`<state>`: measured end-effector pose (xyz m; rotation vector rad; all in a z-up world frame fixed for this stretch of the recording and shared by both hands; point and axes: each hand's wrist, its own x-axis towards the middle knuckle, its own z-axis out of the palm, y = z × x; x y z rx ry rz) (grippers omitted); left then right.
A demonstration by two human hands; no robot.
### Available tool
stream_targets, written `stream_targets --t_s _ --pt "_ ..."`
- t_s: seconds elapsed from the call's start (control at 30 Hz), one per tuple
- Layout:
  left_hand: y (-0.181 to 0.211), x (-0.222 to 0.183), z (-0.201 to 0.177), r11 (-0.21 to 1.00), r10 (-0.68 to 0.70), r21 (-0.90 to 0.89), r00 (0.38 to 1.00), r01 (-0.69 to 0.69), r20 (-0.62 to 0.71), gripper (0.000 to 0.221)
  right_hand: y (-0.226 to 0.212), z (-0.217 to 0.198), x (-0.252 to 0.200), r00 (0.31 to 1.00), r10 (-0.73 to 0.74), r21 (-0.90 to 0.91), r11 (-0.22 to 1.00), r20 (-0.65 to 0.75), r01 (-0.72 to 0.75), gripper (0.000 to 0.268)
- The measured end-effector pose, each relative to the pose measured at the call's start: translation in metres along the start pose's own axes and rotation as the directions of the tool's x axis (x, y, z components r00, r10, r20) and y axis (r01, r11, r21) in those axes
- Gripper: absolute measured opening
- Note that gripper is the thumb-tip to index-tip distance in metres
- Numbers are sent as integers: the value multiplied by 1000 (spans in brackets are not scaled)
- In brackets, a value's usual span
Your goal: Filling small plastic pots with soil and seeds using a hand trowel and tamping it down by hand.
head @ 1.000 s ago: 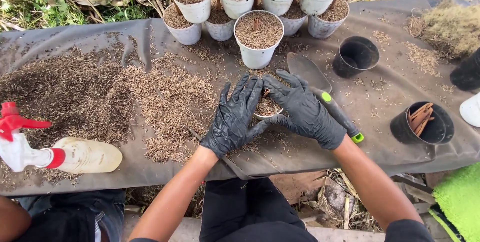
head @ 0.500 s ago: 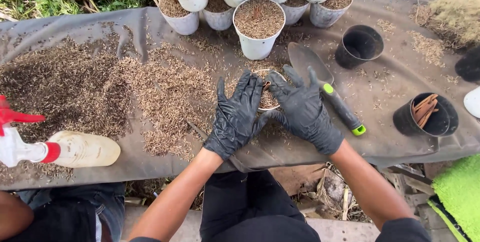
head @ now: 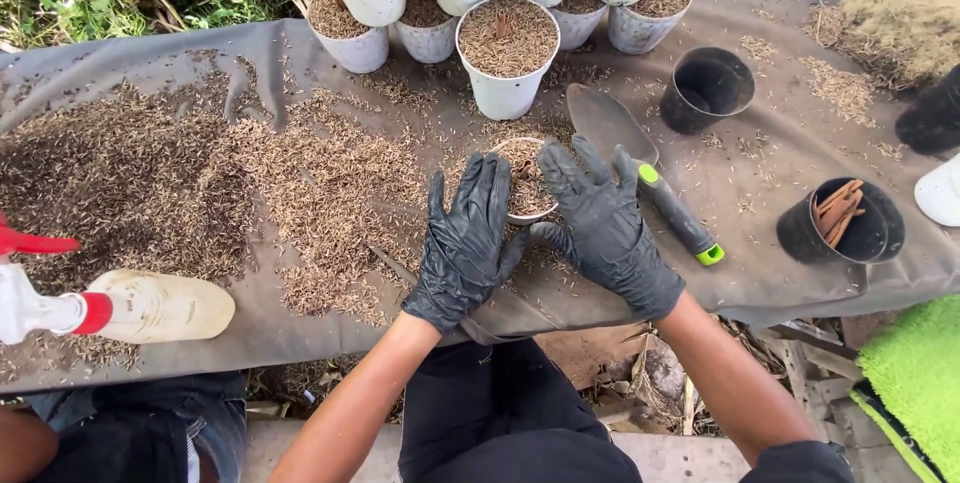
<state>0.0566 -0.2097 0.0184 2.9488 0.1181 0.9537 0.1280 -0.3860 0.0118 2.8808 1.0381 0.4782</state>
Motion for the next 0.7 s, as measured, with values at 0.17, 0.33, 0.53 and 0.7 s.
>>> stream_targets --t_s 0.17,0.33,0.53,0.7 --pt "-23 -6 47 974 216 -120 942 -190 257 100 2 4 7 999 8 -59 998 46 -6 91" --pt "-21 1 47 982 166 -118 972 -148 164 103 -5 -17 20 995 -16 -113 993 102 27 78" --pt "-23 19 3 960 218 -205 970 -193 107 95 -23 -62 28 982 -99 -431 888 163 161 67" --pt "-4 42 -50 931 177 -350 966 -102 189 79 -14 -56 20 988 -116 -245 960 102 138 77"
